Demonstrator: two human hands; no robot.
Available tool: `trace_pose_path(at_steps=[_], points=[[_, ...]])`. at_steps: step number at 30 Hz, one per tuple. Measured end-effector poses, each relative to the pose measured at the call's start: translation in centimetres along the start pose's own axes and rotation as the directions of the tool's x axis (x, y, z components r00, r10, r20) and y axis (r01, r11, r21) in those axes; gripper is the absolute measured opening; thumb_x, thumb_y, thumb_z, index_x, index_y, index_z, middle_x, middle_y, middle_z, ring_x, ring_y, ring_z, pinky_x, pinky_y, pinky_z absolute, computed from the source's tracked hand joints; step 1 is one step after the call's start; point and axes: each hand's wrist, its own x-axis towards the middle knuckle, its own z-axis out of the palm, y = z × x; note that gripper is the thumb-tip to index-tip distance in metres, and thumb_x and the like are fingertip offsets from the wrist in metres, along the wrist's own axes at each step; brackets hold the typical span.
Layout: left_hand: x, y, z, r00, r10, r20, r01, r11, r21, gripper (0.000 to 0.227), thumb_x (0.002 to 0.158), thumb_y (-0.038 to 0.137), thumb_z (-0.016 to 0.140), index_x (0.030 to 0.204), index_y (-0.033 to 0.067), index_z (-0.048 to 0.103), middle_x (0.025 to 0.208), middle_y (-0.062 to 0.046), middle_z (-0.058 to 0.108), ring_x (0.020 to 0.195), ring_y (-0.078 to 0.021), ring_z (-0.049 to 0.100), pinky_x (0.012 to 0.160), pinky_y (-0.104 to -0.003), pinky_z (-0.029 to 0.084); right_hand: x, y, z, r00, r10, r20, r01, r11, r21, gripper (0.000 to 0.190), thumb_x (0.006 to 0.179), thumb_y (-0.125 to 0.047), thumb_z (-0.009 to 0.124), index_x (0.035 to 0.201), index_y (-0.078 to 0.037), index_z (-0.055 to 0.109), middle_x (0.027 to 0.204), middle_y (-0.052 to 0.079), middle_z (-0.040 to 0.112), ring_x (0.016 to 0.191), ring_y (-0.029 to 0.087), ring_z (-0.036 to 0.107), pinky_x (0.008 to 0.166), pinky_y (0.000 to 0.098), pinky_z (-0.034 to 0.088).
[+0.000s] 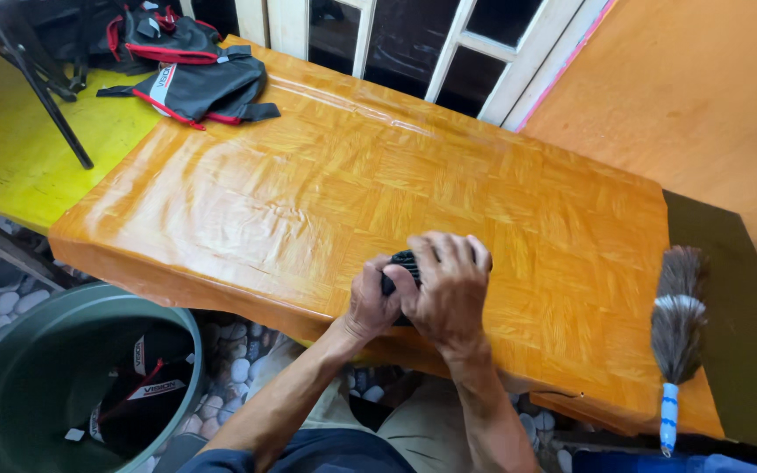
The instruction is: The person folds a black and red fabric item by hand on a wooden table, then inserts it into a small black pouch with a red zipper.
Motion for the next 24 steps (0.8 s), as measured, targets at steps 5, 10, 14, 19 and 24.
trace_pose_path(at_steps=[5, 10, 14, 19, 24], points=[[4.4, 2.3, 0.6, 0.940, -0.340, 0.017, 0.336, 0.937, 0.097, 0.041, 0.097, 0.035, 0.065, 0.125, 0.0102, 0.050, 0.085, -0.026, 0.069, 0.077, -0.0493, 0.069, 0.058, -0.054, 0.056, 2.3, 3.4, 5.8, 0.999, 0.020, -0.033, -0.021, 1.000, -0.022, 0.049, 0.104, -0.062, 0.041, 0.098, -0.018, 0.061, 0.085, 0.001, 0.051, 0.081, 0.026, 0.058, 0.083, 0.0446, 0.043], [9.2, 1.2, -0.3, 0.773, -0.604, 0.196, 0.579, 0.797, 0.171, 0.070, 0.107, 0.021, 0.046, 0.163, 0.0147, 0.004, 0.129, -0.048, 0.053, 0.115, -0.0680, 0.053, 0.090, -0.072, 0.049, 1.4, 2.1, 7.8, 0.863, 0.347, 0.368, -0.376, 0.926, 0.009, 0.047, 0.111, -0.041, 0.042, 0.142, -0.009, 0.056, 0.148, 0.021, 0.050, 0.136, 0.045, 0.047, 0.105, 0.0786, 0.029], [8.6, -2.9, -0.5, 0.610, -0.710, 0.351, 0.556, 0.699, 0.450, 0.050, 0.109, 0.027, 0.039, 0.158, 0.0313, 0.034, 0.113, -0.033, 0.057, 0.109, -0.0611, 0.059, 0.092, -0.063, 0.051, -0.9, 1.6, 9.4, 0.626, 0.401, 0.668, -0.533, 0.846, -0.009, 0.055, 0.111, -0.041, 0.031, 0.159, -0.014, 0.036, 0.166, 0.022, 0.026, 0.149, 0.050, 0.027, 0.105, 0.0844, 0.024], [7.3, -9.0, -0.3, 0.492, -0.753, 0.437, 0.469, 0.652, 0.595, 0.044, 0.107, 0.045, 0.038, 0.150, 0.0418, 0.049, 0.106, -0.021, 0.064, 0.111, -0.0471, 0.066, 0.092, -0.054, 0.052, -2.3, 1.4, 11.6, 0.675, 0.406, 0.615, -0.439, 0.892, -0.108, 0.057, 0.110, -0.046, 0.033, 0.160, -0.019, 0.034, 0.165, 0.020, 0.029, 0.148, 0.048, 0.031, 0.104, 0.0780, 0.034], [6.8, -9.6, -0.2, 0.539, -0.742, 0.399, 0.519, 0.666, 0.536, 0.042, 0.106, 0.045, 0.041, 0.147, 0.0429, 0.053, 0.105, -0.023, 0.067, 0.113, -0.0455, 0.065, 0.096, -0.054, 0.051, -4.3, 1.6, 13.5, 0.890, 0.350, 0.291, -0.335, 0.937, -0.102, 0.050, 0.107, -0.043, 0.045, 0.148, -0.016, 0.055, 0.154, 0.021, 0.046, 0.141, 0.041, 0.046, 0.102, 0.0604, 0.045]])
